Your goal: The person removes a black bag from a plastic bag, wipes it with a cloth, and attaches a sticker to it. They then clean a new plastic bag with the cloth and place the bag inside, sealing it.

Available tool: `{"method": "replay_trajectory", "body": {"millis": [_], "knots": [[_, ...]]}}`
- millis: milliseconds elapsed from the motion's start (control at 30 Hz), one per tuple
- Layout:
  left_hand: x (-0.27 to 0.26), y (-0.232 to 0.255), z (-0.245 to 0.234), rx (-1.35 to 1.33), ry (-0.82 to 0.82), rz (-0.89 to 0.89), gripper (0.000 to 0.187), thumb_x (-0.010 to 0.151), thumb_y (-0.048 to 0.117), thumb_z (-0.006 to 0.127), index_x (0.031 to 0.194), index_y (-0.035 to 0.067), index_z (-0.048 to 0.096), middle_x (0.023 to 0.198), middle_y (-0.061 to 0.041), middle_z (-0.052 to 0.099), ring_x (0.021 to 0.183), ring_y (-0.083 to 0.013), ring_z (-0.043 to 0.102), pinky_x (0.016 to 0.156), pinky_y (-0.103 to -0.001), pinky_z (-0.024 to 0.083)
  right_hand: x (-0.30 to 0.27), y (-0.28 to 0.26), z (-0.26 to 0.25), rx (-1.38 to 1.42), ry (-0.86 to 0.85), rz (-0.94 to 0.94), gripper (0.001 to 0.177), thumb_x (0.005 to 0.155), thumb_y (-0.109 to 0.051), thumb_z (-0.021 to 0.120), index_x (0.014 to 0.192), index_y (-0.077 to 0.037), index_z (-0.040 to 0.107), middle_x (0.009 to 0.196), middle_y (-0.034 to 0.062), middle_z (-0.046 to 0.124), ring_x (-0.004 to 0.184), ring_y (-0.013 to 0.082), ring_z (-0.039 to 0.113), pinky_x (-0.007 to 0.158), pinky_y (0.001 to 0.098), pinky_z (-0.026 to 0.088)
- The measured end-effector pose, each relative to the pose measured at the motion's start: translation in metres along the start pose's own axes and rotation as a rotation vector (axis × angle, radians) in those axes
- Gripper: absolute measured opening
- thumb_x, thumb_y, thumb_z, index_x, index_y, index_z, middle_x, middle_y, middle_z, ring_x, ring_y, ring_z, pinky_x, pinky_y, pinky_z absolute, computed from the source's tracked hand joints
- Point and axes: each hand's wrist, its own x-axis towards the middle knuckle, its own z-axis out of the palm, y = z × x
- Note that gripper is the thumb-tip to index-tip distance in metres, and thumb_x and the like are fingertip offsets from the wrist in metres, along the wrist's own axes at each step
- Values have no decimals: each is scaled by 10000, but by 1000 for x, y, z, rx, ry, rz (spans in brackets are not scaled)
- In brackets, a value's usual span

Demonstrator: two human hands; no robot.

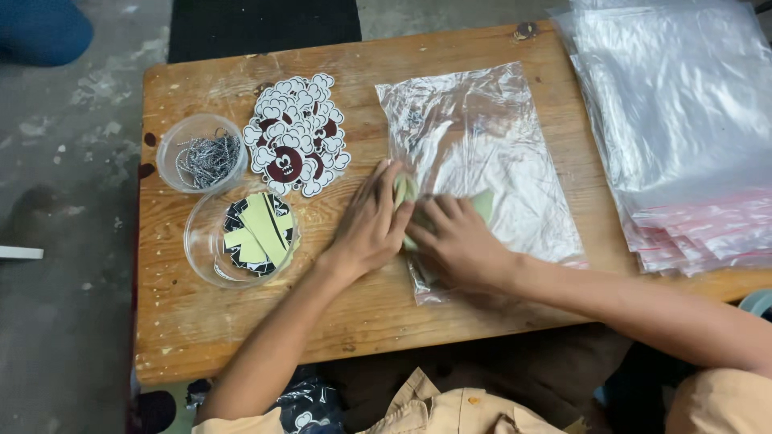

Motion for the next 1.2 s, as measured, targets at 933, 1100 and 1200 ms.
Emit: {"method": "replay_trajectory", "body": {"millis": [933,1100,1200], "knots": [[-36,33,1,325,-354,56,1200,748,815,565,1553,-7,223,1608,-367,55,1507,-536,17,1187,-640,56,131,137,82,86,307,-25,313,856,-337,741,1125,-178,755,1036,118,570,936,354,567,739,456,486],[-33,35,-10,341,-365,92,1190,690,812,605,1535,39,284,1590,-345,153,1506,-524,78,1182,-650,85,140,194,110,-106,168,342,352,877,-387,718,1175,-201,731,1050,119,548,936,347,606,681,447,542],[-33,38,-16,322,-374,117,1182,641,794,657,1497,43,339,1559,-344,217,1493,-532,131,1189,-636,114,120,187,74,-77,182,444,285,869,-361,725,1078,-169,747,1006,119,554,870,353,639,639,453,549]]}}
